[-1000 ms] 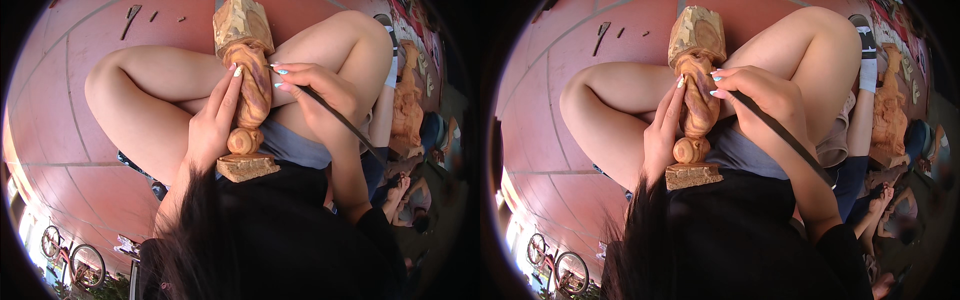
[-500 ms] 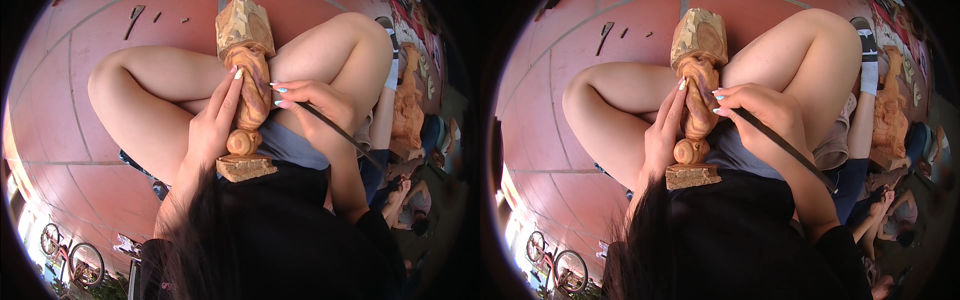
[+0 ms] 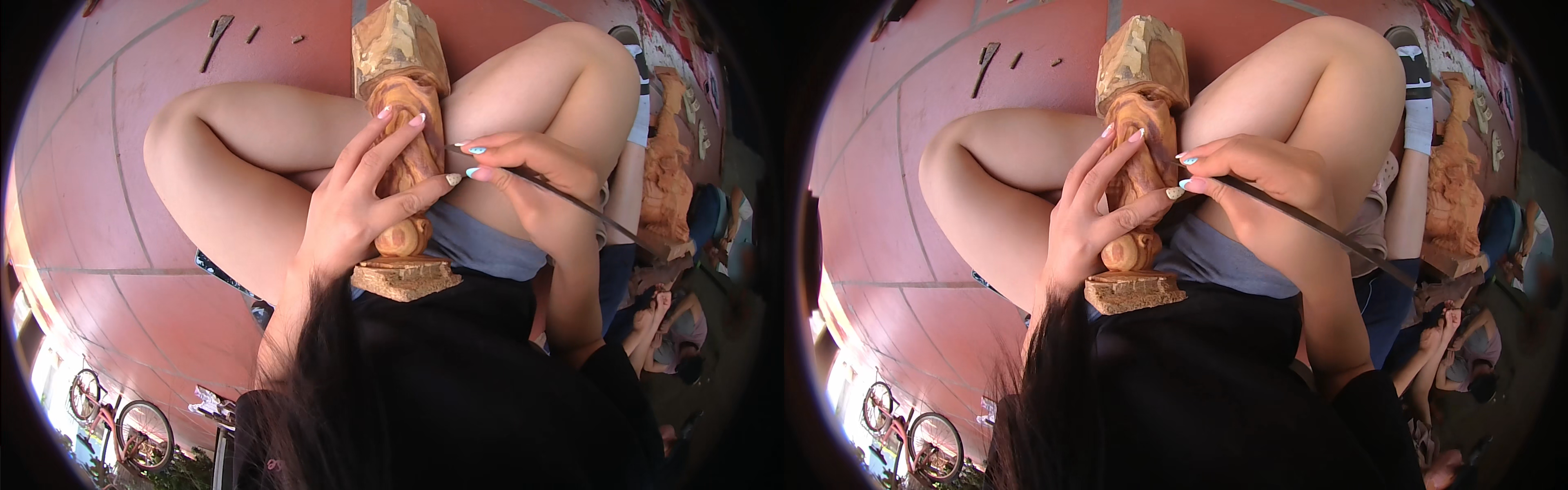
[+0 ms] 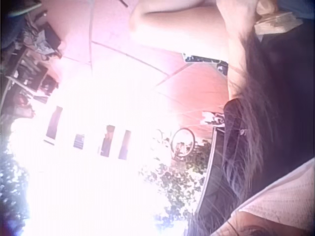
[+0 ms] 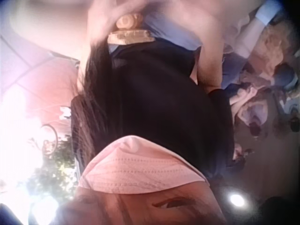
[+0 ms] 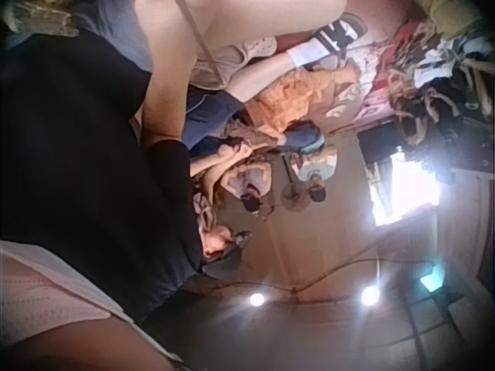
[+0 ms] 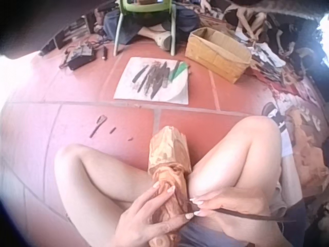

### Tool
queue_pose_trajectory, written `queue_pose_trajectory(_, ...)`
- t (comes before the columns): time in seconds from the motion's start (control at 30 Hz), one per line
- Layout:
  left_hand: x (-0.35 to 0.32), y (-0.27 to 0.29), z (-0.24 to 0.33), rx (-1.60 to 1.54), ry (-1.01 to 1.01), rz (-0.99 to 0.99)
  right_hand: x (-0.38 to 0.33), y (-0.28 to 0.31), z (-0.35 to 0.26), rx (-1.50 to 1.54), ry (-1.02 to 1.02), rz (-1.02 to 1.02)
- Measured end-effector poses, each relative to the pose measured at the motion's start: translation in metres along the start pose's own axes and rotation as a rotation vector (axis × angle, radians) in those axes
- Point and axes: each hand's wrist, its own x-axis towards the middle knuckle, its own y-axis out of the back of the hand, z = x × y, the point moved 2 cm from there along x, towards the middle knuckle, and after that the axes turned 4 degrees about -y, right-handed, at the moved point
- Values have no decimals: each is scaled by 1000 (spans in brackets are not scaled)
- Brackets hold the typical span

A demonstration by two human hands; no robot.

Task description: The person carves a wooden figurine using a chisel while sitting cross-legged on the floor. They hold the wood with one hand and use the chisel with the other to shape the piece, rotating it as needed.

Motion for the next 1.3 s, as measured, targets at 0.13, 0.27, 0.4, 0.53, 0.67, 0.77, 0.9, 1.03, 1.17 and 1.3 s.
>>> queue_pose_trajectory(0.13, 16, 11, 4, -1, -90, -99, 14, 12, 3, -17, 90, 137)
queue_pose_trajectory(0.27, 25, 21, 6, 65, -153, -298, 36, 12, -3, -119, 159, -27)
queue_pose_trajectory(0.4, 30, 20, 4, 52, -156, -360, 56, -4, 17, -27, 197, -73)
queue_pose_trajectory(0.53, 28, 19, 1, 16, -145, -361, 67, -16, 28, -54, 248, -97)
queue_pose_trajectory(0.67, 18, 10, -4, 21, -73, -240, 69, -27, 36, -84, 309, -59)
queue_pose_trajectory(0.77, 13, 4, -9, 15, -83, -203, 63, -29, 39, -175, 378, -41)
queue_pose_trajectory(0.9, 11, 3, -13, 31, -124, -186, 57, -20, 33, -187, 307, -77)
queue_pose_trajectory(1.03, 12, 0, -13, 48, -141, -168, 62, -29, 33, -159, 300, 20)
queue_pose_trajectory(1.17, 9, 0, -13, 24, -116, -183, 60, -29, 33, -161, 249, -27)
queue_pose_trajectory(1.3, 10, -2, -13, 20, -120, -173, 63, -27, 35, -144, 293, -10)
